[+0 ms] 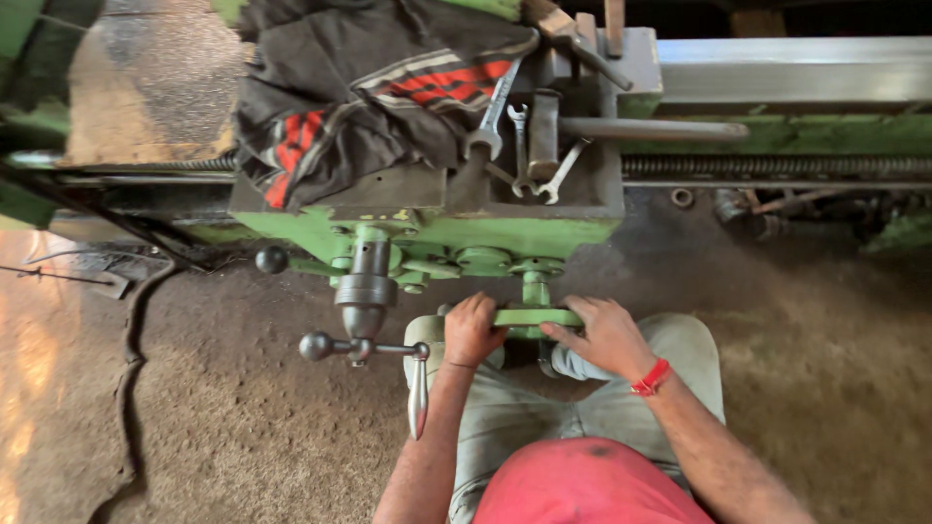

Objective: The person sits in front of a green metal lathe and repeatedly turns a green handwheel with both hands to adjust the machine's carriage. Wrenches and a cloth rest on the lathe bed nearby. The person continues turning the wheel throughout the clip without changing tools or objects.

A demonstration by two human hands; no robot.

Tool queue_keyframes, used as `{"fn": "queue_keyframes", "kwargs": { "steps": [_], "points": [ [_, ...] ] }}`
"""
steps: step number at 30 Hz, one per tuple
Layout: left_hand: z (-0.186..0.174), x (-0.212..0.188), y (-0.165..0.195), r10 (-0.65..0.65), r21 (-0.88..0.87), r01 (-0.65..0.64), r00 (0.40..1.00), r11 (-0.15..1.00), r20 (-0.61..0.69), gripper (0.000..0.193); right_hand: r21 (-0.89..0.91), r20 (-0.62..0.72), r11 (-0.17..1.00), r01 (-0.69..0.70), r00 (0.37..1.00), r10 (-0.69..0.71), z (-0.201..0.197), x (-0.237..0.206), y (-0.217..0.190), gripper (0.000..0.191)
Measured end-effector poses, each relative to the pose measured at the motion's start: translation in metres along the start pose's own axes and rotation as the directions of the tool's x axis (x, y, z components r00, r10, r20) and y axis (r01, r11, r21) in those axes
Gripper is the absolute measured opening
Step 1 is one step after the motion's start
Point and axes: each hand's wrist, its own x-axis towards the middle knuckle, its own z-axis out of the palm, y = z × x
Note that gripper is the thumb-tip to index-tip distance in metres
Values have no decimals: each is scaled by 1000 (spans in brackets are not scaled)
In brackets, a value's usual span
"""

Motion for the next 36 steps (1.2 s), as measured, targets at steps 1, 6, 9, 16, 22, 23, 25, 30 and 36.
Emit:
{"fn": "queue_keyframes", "kwargs": {
  "steps": [1,6,9,16,22,23,25,30,36],
  "points": [
    [0,-1,-1,-24,10,24,999,1000,27,36,1,-20,1000,14,1000,-14,0,0,-3,50],
    [0,-4,-5,-117,64,108,983,992,142,35,-9,-58,999,51,997,-52,-3,2,-9,50],
    [1,-5,-6,-51,66,47,997,997,61,40,-18,-71,998,57,996,-58,-3,3,-11,49],
    [-1,-8,-10,-72,57,68,994,996,77,36,-9,-55,998,54,997,-55,-4,5,-12,53],
    [-4,-6,-9,-82,61,78,994,995,71,31,-23,-27,999,31,999,-32,-4,7,-13,56],
    [-5,-6,-9,-71,55,67,996,996,61,31,-22,-27,999,32,999,-32,-4,7,-13,57],
    [-7,-4,-9,-54,37,52,997,998,53,31,-19,-35,999,32,999,-33,-3,8,-13,57],
    [-10,-2,-8,-76,68,71,994,995,73,28,16,-26,1000,27,999,-26,-3,11,-11,58],
    [-9,-10,-12,-140,98,131,986,987,90,21,8,106,999,52,993,-52,-3,21,-2,65]
  ]
}}
